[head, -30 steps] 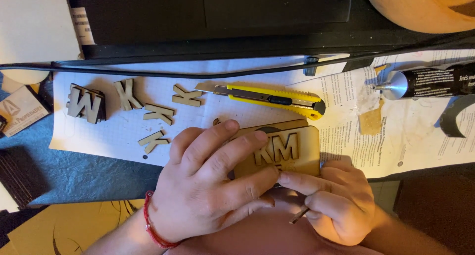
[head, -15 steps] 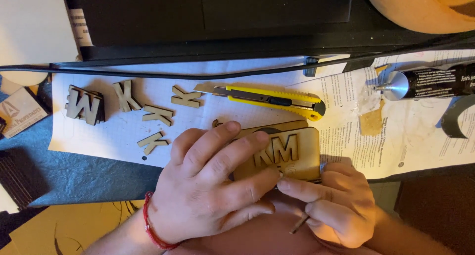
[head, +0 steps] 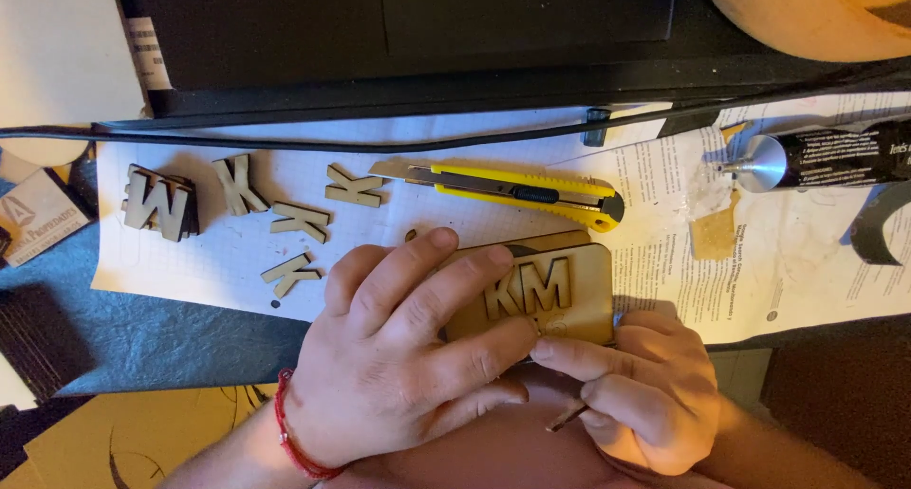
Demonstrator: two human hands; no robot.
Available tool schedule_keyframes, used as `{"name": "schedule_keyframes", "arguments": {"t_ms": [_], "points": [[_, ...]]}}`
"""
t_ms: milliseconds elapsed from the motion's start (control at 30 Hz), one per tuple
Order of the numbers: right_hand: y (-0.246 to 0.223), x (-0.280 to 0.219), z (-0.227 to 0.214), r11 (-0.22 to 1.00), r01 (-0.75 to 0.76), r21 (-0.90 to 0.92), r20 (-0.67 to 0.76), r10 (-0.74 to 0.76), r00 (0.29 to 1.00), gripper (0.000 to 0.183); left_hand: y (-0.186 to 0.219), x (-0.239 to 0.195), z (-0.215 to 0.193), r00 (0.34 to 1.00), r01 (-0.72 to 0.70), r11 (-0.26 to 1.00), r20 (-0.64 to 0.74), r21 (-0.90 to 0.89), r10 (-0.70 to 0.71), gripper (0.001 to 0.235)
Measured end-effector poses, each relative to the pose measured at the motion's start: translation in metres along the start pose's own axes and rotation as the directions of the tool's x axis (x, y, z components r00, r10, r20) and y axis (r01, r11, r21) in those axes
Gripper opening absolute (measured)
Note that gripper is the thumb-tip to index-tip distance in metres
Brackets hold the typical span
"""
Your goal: The person assembles a wooden plaque by applying glue to small wooden letters and numbers and placing them onto a base. The person uses a small stick to apply glue and carefully positions each character.
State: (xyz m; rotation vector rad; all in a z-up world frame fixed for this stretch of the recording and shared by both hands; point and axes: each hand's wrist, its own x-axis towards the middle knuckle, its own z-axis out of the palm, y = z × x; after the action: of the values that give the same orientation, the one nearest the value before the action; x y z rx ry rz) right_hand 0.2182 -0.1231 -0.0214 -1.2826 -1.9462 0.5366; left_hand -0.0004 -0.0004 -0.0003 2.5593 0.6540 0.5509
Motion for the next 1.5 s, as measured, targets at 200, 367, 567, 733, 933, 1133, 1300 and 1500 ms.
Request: {"name": "schedule_keyframes", "arguments": {"t_ms": [200,367,567,733,933,1133,1300,1500], "points": [[-0.004,0.006,0.003,1.000,-0.014,-0.024,-0.079,0.012,0.997,0.028,0.000,0.000,0.001,1.000,0.001,1.000,-0.005,-0.002,-0.001,0.034],[-0.001,0.003,0.002,1.000,0.004,-0.006,-0.045,-0.005,0.999,0.032,-0.001,-0.001,-0.001,1.000,-0.016,1.000,-0.005,-0.015,0.015,0.036],[-0.008,0.000,0.020,0.999,-0.030,0.033,-0.316,0.038,0.948,0.024,-0.003,-0.007,-0.001,0.995,-0.008,0.990,-0.104,-0.142,-0.007,0.033],[-0.003,0.002,0.014,1.000,0.011,-0.010,-0.326,-0.014,0.945,0.022,-0.003,-0.003,-0.002,0.998,-0.035,0.993,-0.063,-0.116,0.028,0.032],[-0.001,0.003,-0.001,0.999,0.045,0.020,-0.033,-0.044,0.999,0.029,-0.001,-0.002,0.000,0.999,-0.036,0.997,0.008,-0.071,0.036,0.042],[0.001,-0.004,0.002,0.999,0.035,-0.042,-0.046,-0.037,0.998,0.024,0.000,0.001,0.000,1.000,-0.022,1.000,-0.007,-0.023,0.021,0.041],[0.002,-0.006,0.002,0.997,0.046,-0.066,-0.033,-0.049,0.998,0.018,0.000,0.002,0.000,1.000,-0.015,0.999,-0.022,-0.044,0.014,0.037],[0.000,0.008,0.003,0.995,0.096,0.004,-0.122,-0.095,0.988,0.024,-0.004,-0.005,0.000,0.997,-0.071,0.993,-0.042,-0.099,0.068,0.042]]}}
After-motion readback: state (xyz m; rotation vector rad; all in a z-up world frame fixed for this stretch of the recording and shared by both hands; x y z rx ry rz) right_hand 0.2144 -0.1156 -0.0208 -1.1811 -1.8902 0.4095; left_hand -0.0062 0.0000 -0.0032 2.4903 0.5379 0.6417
